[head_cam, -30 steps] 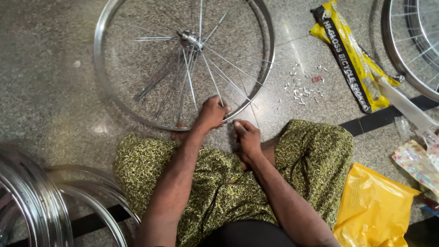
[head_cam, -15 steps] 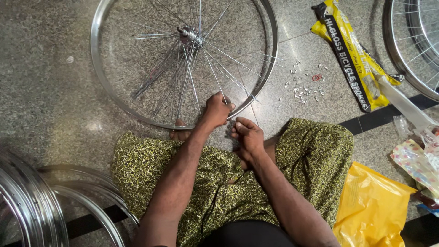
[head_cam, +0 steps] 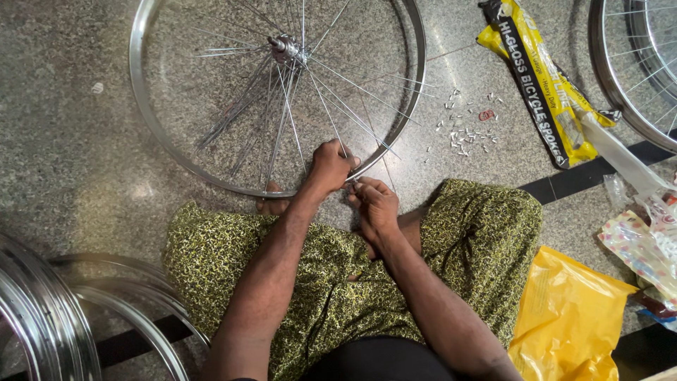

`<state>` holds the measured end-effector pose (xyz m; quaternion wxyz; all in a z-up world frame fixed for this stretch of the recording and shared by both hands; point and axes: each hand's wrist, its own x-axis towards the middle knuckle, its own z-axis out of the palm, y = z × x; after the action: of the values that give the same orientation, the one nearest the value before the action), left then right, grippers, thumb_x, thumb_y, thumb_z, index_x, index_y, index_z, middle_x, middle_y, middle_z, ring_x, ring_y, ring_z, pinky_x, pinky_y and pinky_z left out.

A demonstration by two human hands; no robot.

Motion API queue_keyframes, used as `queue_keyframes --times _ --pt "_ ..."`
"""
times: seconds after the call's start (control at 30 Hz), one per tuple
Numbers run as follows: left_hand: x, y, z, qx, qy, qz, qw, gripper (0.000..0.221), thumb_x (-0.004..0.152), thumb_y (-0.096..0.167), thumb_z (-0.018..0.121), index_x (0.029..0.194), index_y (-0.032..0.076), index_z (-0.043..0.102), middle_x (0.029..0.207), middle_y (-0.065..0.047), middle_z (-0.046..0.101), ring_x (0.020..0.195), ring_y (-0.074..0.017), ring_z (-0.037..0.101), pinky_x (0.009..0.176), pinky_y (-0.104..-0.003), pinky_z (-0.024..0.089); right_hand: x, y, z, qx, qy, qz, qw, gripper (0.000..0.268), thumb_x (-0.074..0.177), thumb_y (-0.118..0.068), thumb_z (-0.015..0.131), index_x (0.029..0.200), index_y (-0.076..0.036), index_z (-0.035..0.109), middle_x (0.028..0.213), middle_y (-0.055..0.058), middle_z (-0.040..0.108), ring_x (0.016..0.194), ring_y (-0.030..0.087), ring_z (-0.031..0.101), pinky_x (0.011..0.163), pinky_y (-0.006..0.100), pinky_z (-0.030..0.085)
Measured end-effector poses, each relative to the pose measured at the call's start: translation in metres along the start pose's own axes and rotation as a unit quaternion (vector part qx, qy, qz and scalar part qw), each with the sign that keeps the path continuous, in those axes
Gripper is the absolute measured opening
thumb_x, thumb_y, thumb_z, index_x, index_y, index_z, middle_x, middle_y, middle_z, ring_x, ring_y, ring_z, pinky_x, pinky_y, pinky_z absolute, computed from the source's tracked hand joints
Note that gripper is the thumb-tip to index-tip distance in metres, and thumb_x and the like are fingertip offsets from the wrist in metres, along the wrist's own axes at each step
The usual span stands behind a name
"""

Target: The person inserts metal spokes into the hub and aligns them with the holes in the bicycle rim by hand while sitting on the floor.

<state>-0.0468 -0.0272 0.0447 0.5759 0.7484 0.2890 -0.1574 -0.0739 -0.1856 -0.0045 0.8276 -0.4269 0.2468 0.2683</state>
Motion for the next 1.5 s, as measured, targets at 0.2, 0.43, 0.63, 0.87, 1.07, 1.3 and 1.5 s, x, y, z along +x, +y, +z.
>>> queue_keyframes --times 0.2,0.43,0.63,0.87,1.07,1.3,1.5 --pt "0.004 -0.004 0.001 0.014 0.000 0.001 1.000 0.019 0.093 0.015 0.073 0.100 0.000 0.065 0.083 -0.011 0.071 0.061 -0.0158 0.066 0.051 -0.031 0.052 0.006 0.003 -0.003 0.009 -0.019 -0.004 1.000 0.012 0.093 0.011 0.055 0.099 0.006 0.064 0.089 0.016 0.069 0.076 0.022 0.070 0.068 0.030 0.062" --pt "0.000 0.000 -0.001 0.018 0.007 0.007 1.000 0.019 0.092 0.015 0.075 0.098 0.000 0.065 0.083 -0.012 0.071 0.064 -0.0163 0.067 0.053 -0.031 0.053 0.004 0.000 0.001 -0.011 -0.029 0.004 1.000 0.012 0.094 0.012 0.056 0.102 0.006 0.064 0.090 0.017 0.069 0.075 0.021 0.069 0.069 0.030 0.062" --pt "-0.001 -0.001 -0.002 -0.026 -0.012 -0.008 1.000 0.018 0.090 0.015 0.074 0.097 0.001 0.066 0.084 -0.010 0.072 0.065 -0.0139 0.069 0.055 -0.028 0.054 0.004 0.007 0.007 0.030 -0.022 0.049 0.998 0.020 0.103 -0.009 0.051 0.118 0.001 0.061 0.080 0.006 0.064 0.063 0.014 0.059 0.057 0.025 0.053" --pt "-0.002 0.005 -0.006 -0.019 -0.030 -0.030 0.999 0.017 0.091 0.014 0.074 0.094 0.000 0.066 0.080 -0.011 0.071 0.061 -0.0154 0.065 0.052 -0.031 0.050 0.010 0.017 0.007 -0.005 -0.013 0.071 0.997 0.025 0.114 -0.025 0.041 0.114 -0.002 0.051 0.071 0.000 0.051 0.055 0.012 0.047 0.049 0.028 0.042" --pt "-0.002 0.001 -0.004 -0.039 -0.020 -0.020 0.999 0.017 0.090 0.014 0.075 0.092 -0.001 0.066 0.080 -0.011 0.072 0.061 -0.0144 0.067 0.051 -0.029 0.052 -0.008 -0.009 0.013 -0.010 -0.046 0.062 0.997 0.039 0.105 -0.005 0.038 0.141 0.007 0.051 0.082 0.007 0.062 0.067 0.015 0.057 0.060 0.025 0.049" --pt "-0.001 0.003 -0.005 -0.021 -0.024 -0.027 0.999 0.019 0.090 0.015 0.075 0.091 0.000 0.065 0.079 -0.011 0.071 0.058 -0.0145 0.064 0.047 -0.028 0.048 -0.004 -0.005 0.012 0.022 -0.045 0.083 0.995 0.030 0.103 -0.004 0.050 0.132 0.003 0.059 0.087 0.009 0.066 0.068 0.013 0.061 0.056 0.023 0.052" --pt "0.001 -0.001 -0.003 -0.007 -0.016 -0.014 1.000 0.021 0.090 0.017 0.076 0.088 -0.001 0.065 0.077 -0.011 0.070 0.057 -0.0146 0.063 0.048 -0.029 0.047 0.005 0.006 0.006 0.024 0.027 0.040 0.999 0.025 0.101 -0.003 0.060 0.124 0.005 0.064 0.083 0.008 0.068 0.062 0.012 0.058 0.052 0.022 0.048"
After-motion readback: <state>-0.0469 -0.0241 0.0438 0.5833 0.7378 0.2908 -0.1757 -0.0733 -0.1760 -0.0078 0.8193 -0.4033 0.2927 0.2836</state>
